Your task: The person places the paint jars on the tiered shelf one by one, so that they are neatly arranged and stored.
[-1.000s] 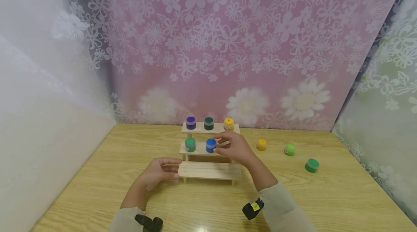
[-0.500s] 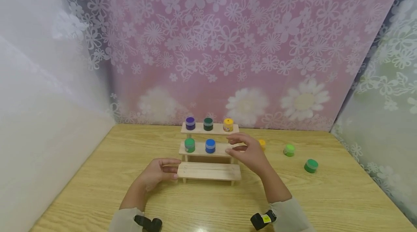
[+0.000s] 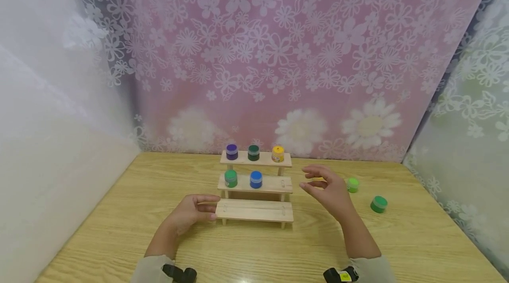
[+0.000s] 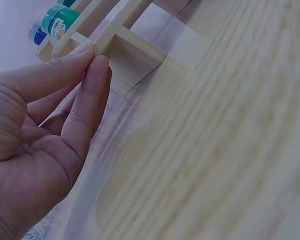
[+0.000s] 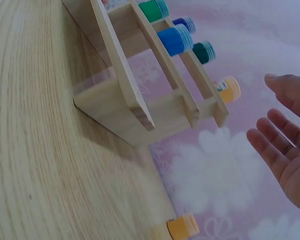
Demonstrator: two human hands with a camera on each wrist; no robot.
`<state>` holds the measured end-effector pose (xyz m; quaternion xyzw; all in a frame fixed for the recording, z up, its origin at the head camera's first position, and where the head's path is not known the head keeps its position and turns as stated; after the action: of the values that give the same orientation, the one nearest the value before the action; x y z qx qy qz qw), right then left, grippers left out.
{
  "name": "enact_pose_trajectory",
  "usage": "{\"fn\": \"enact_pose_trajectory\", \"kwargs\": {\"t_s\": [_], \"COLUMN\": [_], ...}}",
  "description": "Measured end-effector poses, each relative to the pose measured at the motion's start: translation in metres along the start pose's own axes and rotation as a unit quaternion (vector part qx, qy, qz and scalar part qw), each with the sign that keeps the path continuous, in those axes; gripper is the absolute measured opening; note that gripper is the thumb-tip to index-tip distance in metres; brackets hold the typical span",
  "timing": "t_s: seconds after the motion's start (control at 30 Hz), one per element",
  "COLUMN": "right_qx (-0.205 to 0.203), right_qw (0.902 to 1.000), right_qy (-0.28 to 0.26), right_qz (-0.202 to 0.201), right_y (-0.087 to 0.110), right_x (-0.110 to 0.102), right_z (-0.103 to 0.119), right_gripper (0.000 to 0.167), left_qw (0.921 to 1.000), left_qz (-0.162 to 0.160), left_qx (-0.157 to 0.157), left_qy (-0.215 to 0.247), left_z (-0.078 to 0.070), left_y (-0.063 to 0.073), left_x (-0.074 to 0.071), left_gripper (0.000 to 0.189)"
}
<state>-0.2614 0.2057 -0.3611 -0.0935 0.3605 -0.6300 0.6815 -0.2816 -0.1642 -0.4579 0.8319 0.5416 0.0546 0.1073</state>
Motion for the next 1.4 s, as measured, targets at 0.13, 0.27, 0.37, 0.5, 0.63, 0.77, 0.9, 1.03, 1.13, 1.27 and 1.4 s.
{"fn": "enact_pose_trajectory", "kwargs": {"t_s": [0.13, 0.27, 0.37, 0.5, 0.63, 0.77, 0.9, 1.03, 1.13, 1.27, 1.4], "right_qx": [-0.002, 0.007, 0.014, 0.017, 0.011, 0.008, 0.015, 0.027, 0.037, 0.039, 0.031], "right_qw": [1.0, 0.9997, 0.9993, 0.9985, 0.9973, 0.9946, 0.9913, 0.9898, 0.989, 0.9874, 0.9857], "right_qy": [0.003, 0.023, 0.033, 0.043, 0.06, 0.091, 0.123, 0.133, 0.136, 0.143, 0.152], "right_qz": [-0.003, -0.004, -0.014, -0.028, -0.04, -0.048, -0.046, -0.043, -0.046, -0.054, -0.065], "right_y": [0.006, 0.01, 0.013, 0.016, 0.018, 0.022, 0.026, 0.032, 0.037, 0.042, 0.044], "right_x": [-0.013, -0.025, -0.034, -0.044, -0.053, -0.063, -0.074, -0.085, -0.093, -0.102, -0.108], "right_z": [-0.004, -0.009, -0.012, -0.015, -0.014, -0.013, -0.014, -0.017, -0.019, -0.022, -0.026], "right_gripper": [0.038, 0.042, 0.043, 0.044, 0.043, 0.042, 0.041, 0.043, 0.045, 0.044, 0.042], "left_qw": [1.0, 1.0, 1.0, 1.0, 1.0, 0.9999, 0.9999, 0.9999, 0.9999, 1.0, 1.0], "left_qz": [-0.002, -0.003, -0.003, -0.002, 0.0, 0.003, 0.007, 0.007, 0.006, 0.005, 0.003], "left_qx": [-0.003, -0.001, 0.001, 0.002, 0.005, 0.01, 0.012, 0.011, 0.009, 0.007, 0.006], "left_qy": [0.001, 0.001, 0.001, 0.0, -0.002, -0.001, 0.001, 0.004, 0.005, 0.001, -0.001], "left_z": [0.001, 0.002, 0.001, 0.001, 0.001, 0.001, 0.001, 0.001, 0.001, 0.0, 0.001], "left_y": [0.0, 0.0, -0.001, -0.001, -0.001, 0.0, -0.001, -0.001, -0.001, 0.0, 0.0], "left_x": [0.0, 0.0, -0.001, -0.001, -0.002, -0.001, -0.001, 0.0, 0.0, 0.0, -0.001], "left_gripper": [0.054, 0.055, 0.055, 0.055, 0.055, 0.055, 0.055, 0.053, 0.053, 0.054, 0.055]}}
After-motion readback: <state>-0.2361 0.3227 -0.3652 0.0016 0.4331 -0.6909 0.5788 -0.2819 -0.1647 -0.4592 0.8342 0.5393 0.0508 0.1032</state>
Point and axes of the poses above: each hand's wrist, its own y-axis away from the middle knuckle, its own x-axis out of the palm, z = x × y, the point moved 4 cm from there along -y, towards the middle knuckle, and after that the axes turned 11 degrees about -x, right-handed, at the moved point
